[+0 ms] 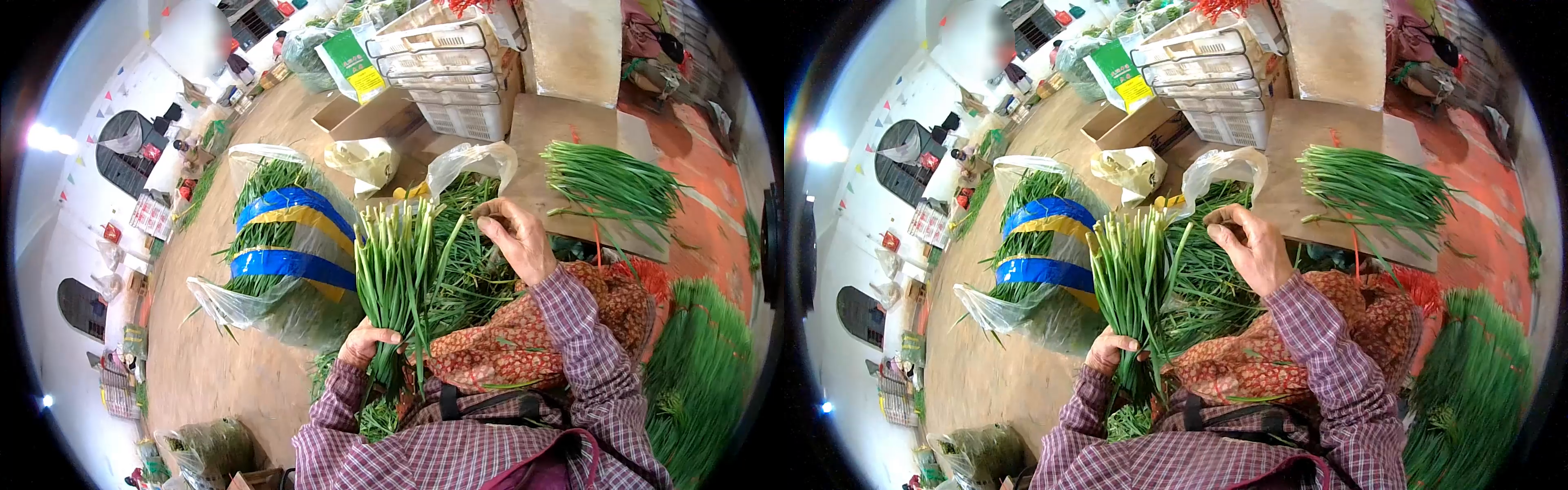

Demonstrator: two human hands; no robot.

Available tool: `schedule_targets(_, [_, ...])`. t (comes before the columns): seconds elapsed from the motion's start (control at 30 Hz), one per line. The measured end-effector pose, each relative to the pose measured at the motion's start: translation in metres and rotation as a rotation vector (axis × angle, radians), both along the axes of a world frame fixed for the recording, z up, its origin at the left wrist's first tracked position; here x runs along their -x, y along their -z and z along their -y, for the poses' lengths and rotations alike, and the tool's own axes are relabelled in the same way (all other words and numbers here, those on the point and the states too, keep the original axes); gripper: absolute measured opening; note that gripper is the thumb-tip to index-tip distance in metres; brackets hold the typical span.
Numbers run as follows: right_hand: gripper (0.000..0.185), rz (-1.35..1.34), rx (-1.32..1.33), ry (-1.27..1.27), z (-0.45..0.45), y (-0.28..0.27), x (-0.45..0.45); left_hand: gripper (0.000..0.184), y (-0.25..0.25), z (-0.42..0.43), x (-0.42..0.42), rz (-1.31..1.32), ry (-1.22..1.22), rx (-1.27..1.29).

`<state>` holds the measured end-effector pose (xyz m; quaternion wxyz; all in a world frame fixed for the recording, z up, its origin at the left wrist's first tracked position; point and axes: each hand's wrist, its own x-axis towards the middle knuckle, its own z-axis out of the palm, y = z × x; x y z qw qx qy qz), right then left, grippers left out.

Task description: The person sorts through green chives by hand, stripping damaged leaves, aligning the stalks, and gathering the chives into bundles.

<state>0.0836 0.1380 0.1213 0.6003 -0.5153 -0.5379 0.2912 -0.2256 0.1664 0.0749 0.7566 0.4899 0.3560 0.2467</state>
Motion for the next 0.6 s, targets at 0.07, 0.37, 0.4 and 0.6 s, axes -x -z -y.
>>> schedule_targets(0.07, [0.025,-0.068,0.050,-0.012,-0.010,0.010,-0.001,0.053,0.007,-0.001,0.002,0.037,0.020,0.027])
schedule_targets(0.37, [0.023,-0.019,-0.012,-0.076,-0.030,0.003,0.011,0.052,0.021,-0.003,0.003,0.116,0.114,0.089])
schedule_targets(0.4, [0.021,-0.003,0.087,0.001,-0.026,-0.005,0.003,0.053,0.021,-0.002,0.004,0.119,0.104,0.095])
schedule_targets(0.6, [0.038,-0.186,-0.016,0.432,-0.019,0.002,-0.071,0.054,0.025,-0.001,0.013,0.088,0.055,0.100])
